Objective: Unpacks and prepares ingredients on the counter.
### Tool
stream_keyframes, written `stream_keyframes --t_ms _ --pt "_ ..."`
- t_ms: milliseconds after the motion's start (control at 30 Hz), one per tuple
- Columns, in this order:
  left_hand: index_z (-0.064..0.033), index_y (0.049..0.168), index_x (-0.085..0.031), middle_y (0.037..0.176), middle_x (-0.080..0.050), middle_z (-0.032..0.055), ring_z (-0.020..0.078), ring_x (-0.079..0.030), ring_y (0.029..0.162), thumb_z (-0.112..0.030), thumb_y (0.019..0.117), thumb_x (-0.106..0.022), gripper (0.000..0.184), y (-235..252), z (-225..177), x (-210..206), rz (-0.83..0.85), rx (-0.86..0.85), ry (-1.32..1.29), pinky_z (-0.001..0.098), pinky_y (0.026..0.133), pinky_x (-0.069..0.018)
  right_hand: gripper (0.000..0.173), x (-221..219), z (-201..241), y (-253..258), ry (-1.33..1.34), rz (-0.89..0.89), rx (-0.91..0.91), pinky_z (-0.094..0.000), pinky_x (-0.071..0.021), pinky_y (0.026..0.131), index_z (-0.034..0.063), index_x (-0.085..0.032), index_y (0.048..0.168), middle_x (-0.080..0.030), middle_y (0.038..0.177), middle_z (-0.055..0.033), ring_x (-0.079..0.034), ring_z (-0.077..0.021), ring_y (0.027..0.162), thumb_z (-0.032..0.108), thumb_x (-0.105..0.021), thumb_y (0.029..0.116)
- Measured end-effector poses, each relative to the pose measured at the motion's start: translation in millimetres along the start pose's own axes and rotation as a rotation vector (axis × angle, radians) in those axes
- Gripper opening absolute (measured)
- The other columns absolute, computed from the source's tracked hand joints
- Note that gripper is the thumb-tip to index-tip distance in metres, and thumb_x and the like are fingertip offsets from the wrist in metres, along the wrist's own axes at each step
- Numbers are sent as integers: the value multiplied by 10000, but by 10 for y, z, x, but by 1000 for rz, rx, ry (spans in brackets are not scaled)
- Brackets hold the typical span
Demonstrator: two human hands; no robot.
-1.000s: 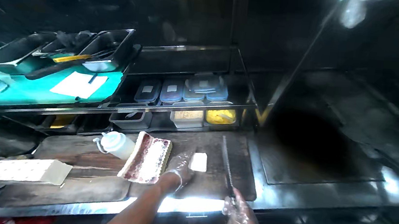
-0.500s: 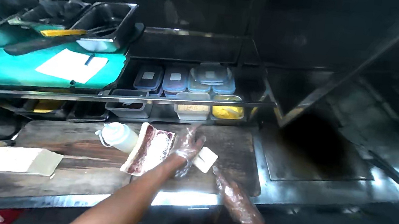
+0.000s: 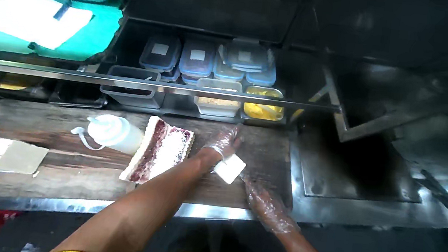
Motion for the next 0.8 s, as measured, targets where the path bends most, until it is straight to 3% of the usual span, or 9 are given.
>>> stream_keyframes --t_ms 167,300,367,433,500,533,600,700,800 --pt "-213 1545 -462 1375 -643 140 338 -609 1277 -505 1082 -414 550 -138 -66 36 -31 112 -34 602 1073 -456 526 -14 19 28 41 34 -5 -564 -545 985 261 -401 1585 -631 1387 -151 -665 -361 1183 253 -464 1063" --pt "-208 1464 -561 1319 -674 139 333 -650 1209 -464 1097 -402 476 -247 -24 157 -95 143 -81 595 1035 -487 491 39 -2 120 140 113 17 -502 -477 1106 233 -415 1581 -602 1434 -153 -604 -319 1301 293 -408 1093" --pt "-225 1446 -584 1354 -665 85 279 -638 1242 -421 1090 -449 428 -373 -19 267 -196 138 -116 560 1080 -478 497 75 -9 112 161 125 22 -523 -471 1106 207 -411 1581 -600 1428 -178 -601 -344 1298 302 -411 1093" --pt "-163 1356 -659 1288 -686 81 243 -634 1222 -371 1071 -505 384 -706 -67 397 -295 69 -86 504 1095 -474 523 72 26 29 162 54 24 -531 -491 1080 225 -378 1601 -605 1415 -187 -622 -355 1264 296 -430 1085" --pt "-143 1221 -723 1171 -712 76 237 -653 1146 -331 1046 -514 331 -1136 -68 370 -352 -42 82 474 1041 -505 500 127 108 -128 202 -172 74 -477 -567 984 220 -454 1563 -675 1327 -138 -701 -292 1131 269 -477 1066" --pt "-172 1232 -730 1184 -723 54 225 -661 1152 -303 1031 -509 326 -1318 -51 316 -366 -109 178 461 1034 -515 485 142 133 -217 234 -253 100 -444 -585 953 227 -482 1546 -700 1286 -105 -718 -249 1087 261 -487 1062" --pt "-205 1320 -692 1275 -708 41 232 -668 1178 -239 1002 -519 364 -1506 -52 230 -354 -228 318 465 1008 -541 446 91 127 -422 368 -354 144 -400 -571 1000 199 -533 1509 -706 1287 -72 -707 -195 1120 233 -497 1066" --pt "-249 1496 -539 1478 -575 50 246 -571 1321 -240 945 -584 553 -1380 -175 202 -158 -327 331 493 1095 -467 390 -114 -74 -732 558 -486 -18 -410 -568 1005 63 -625 1402 -729 1229 -118 -718 -220 1103 194 -533 1046" --pt "-349 1589 -359 1642 -363 -11 273 -399 1461 -230 808 -729 872 -1116 -347 129 174 -384 399 582 1127 -382 415 -216 -327 -924 808 -547 -268 -403 -615 792 0 -580 1407 -734 1021 -143 -720 -202 842 201 -503 1053"
Point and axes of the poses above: each hand's wrist, its own y-axis towards the middle knuckle, its own x-axis out of the back of the hand, z = x × y, the point moved 7 cm from there along y, towards the middle knuckle
